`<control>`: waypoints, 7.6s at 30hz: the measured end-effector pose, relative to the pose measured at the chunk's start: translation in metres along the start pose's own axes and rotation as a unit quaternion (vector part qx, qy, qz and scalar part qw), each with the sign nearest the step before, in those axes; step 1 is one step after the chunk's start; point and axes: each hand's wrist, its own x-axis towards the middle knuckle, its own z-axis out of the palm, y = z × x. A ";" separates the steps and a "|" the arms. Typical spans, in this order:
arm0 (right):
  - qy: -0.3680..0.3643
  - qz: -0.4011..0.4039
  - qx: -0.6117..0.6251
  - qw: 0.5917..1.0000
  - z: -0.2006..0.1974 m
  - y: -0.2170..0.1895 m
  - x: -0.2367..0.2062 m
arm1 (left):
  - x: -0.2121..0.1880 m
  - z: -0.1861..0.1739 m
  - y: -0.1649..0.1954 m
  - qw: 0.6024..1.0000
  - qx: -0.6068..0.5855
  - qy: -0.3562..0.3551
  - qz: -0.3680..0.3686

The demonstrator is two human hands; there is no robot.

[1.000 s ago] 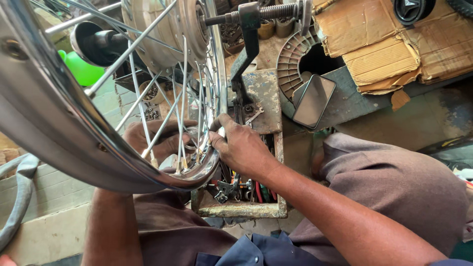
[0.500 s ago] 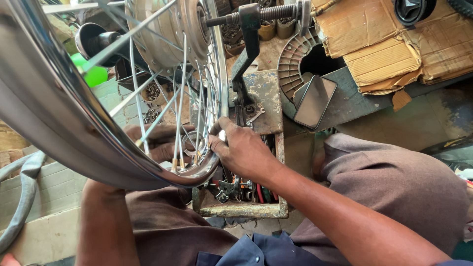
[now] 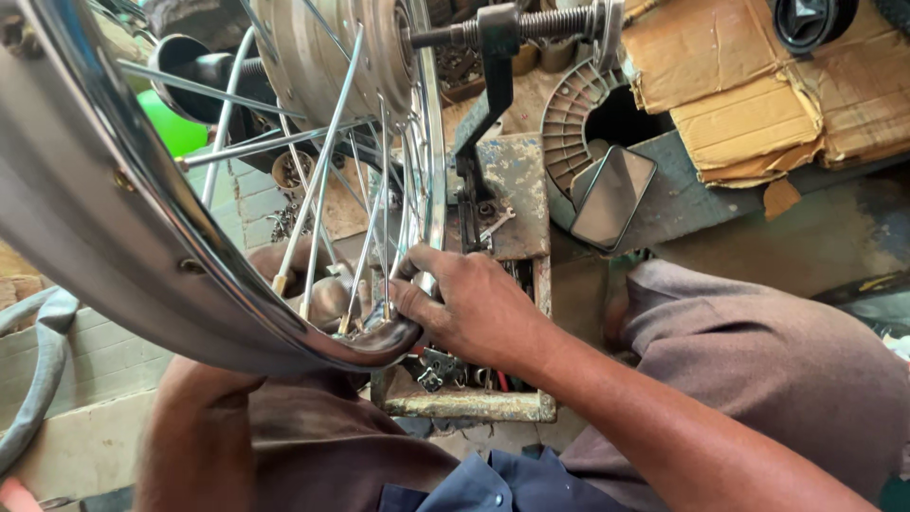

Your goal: The person sits on the floor with a spoked wheel rim mounted in a truing stand, tightening spoke nipples by hand around the rim and turning the wheel to check it. They work on the lap-mounted wheel, manipulating spokes and nipples one at a time.

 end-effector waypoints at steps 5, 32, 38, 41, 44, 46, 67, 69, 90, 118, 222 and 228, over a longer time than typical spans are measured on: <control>0.034 -0.010 -0.031 0.999 0.009 0.012 0.003 | 0.006 0.013 0.007 0.996 -0.070 -0.002 -0.052; 0.053 0.010 -0.067 0.996 0.019 0.024 0.012 | 0.020 0.000 -0.010 0.994 -0.038 -0.082 0.055; 0.069 -0.019 -0.060 0.996 0.017 0.018 0.005 | 0.028 0.002 -0.026 0.944 -0.322 0.017 0.071; 0.048 0.007 -0.083 0.995 0.014 0.015 0.006 | 0.040 0.015 -0.051 0.920 -0.385 -0.002 0.068; 0.013 0.059 -0.068 0.996 0.013 0.016 0.008 | 0.041 0.015 -0.062 0.924 -0.377 -0.009 0.066; 0.034 0.037 -0.071 0.996 0.015 0.019 0.009 | 0.033 0.010 -0.060 0.947 -0.317 -0.013 0.061; 0.112 0.009 0.054 0.992 0.003 0.020 0.019 | 0.045 0.058 -0.058 0.985 0.005 0.111 0.134; 0.100 -0.014 0.064 0.993 0.004 0.024 0.021 | 0.046 0.063 -0.051 0.984 0.013 0.127 0.127; 0.140 0.094 0.101 0.981 -0.049 0.074 0.052 | -0.021 0.025 0.131 0.861 0.171 0.348 0.330; 0.139 0.050 -0.045 0.988 -0.024 0.093 0.056 | -0.012 0.104 -0.059 0.954 0.148 0.254 0.067; 0.107 0.142 0.131 0.975 -0.014 0.119 0.071 | -0.050 0.088 0.002 0.849 0.170 0.360 0.349; 0.108 0.142 0.137 0.975 -0.014 0.117 0.073 | -0.050 0.088 0.024 0.847 0.171 0.369 0.344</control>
